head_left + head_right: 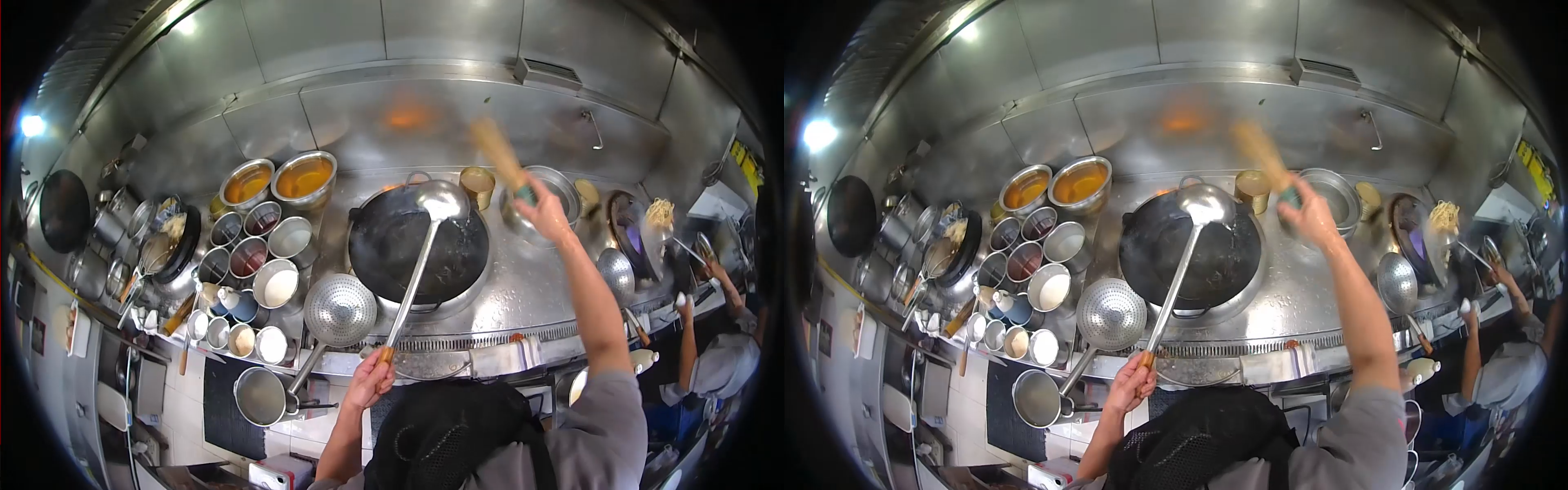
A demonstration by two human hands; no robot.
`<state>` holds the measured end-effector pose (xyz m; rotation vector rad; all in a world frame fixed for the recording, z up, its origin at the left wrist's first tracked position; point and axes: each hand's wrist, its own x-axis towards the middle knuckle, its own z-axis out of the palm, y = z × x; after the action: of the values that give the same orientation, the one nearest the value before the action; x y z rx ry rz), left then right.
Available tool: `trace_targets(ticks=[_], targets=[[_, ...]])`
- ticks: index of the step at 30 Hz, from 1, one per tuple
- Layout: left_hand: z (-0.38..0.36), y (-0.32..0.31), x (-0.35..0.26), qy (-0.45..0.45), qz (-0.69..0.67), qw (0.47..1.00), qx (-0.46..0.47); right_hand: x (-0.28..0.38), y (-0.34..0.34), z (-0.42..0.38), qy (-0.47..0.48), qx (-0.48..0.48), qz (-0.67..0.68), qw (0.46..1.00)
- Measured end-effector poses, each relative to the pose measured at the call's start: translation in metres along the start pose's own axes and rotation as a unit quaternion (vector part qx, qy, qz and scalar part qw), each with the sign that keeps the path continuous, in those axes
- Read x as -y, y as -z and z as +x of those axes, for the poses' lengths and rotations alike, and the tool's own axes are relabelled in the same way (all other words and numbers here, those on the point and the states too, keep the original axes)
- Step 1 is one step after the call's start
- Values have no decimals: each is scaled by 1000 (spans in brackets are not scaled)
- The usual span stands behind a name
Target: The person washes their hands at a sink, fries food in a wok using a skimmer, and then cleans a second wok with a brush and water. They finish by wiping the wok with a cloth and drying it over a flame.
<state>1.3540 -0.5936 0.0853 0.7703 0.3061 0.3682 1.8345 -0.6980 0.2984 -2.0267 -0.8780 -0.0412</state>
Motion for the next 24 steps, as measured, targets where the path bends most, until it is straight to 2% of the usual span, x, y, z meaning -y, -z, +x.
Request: trace_targets(ticks=[1, 2, 3, 6, 8, 9, 10, 12, 13, 14, 15, 16, 17, 18, 19, 21, 23, 24], targets=[[2, -4, -4, 17, -39, 999, 17, -1, 4, -7, 57, 89, -162, 981], [0, -7, -7, 22, -34, 999, 23, -2, 9, -13, 110, 174, -319, 925], [0, -10, -13, 22, -45, 998, 39, 21, 30, -14, 113, 238, -437, 860], [-1, -9, -19, 32, -66, 995, 64, 11, 72, -1, 64, 231, -470, 849], [-3, -17, -23, 33, -107, 990, 90, 4, 111, -1, 166, 100, -303, 933], [-3, -20, -23, 32, -105, 989, 101, 9, 122, -2, 170, 32, -257, 951], [-3, -24, -20, 35, -101, 989, 103, 17, 127, -7, 167, 28, -256, 952], [0, -37, -14, 51, -109, 983, 137, 26, 138, -17, 95, -64, -13, 993], [2, -46, -11, 55, -107, 983, 139, 10, 130, -20, 238, -112, -32, 964], [2, -56, -6, 63, -84, 983, 150, 0, 143, -27, 233, -113, -32, 965], [0, -67, 1, 72, -65, 983, 156, 6, 160, -41, 173, 35, -252, 951], [-1, -71, 10, 76, -69, 984, 146, 5, 167, -50, 107, 188, -451, 866], [1, -72, 23, 102, -38, 987, 118, -21, 182, -51, 103, 233, -490, 833], [-1, -75, 39, 127, -12, 988, 87, -57, 191, -56, 100, 217, -479, 845], [-1, -84, 54, 150, -1, 986, 73, -91, 194, -67, 53, 158, -451, 877], [5, -97, 95, 173, -14, 983, 52, -136, 192, -102, 16, 48, -303, 952], [16, -103, 130, 204, -13, 978, 43, -166, 162, -136, -60, 15, -118, 991], [23, -106, 147, 223, -3, 974, 26, -176, 142, -151, -105, 29, -64, 992]])
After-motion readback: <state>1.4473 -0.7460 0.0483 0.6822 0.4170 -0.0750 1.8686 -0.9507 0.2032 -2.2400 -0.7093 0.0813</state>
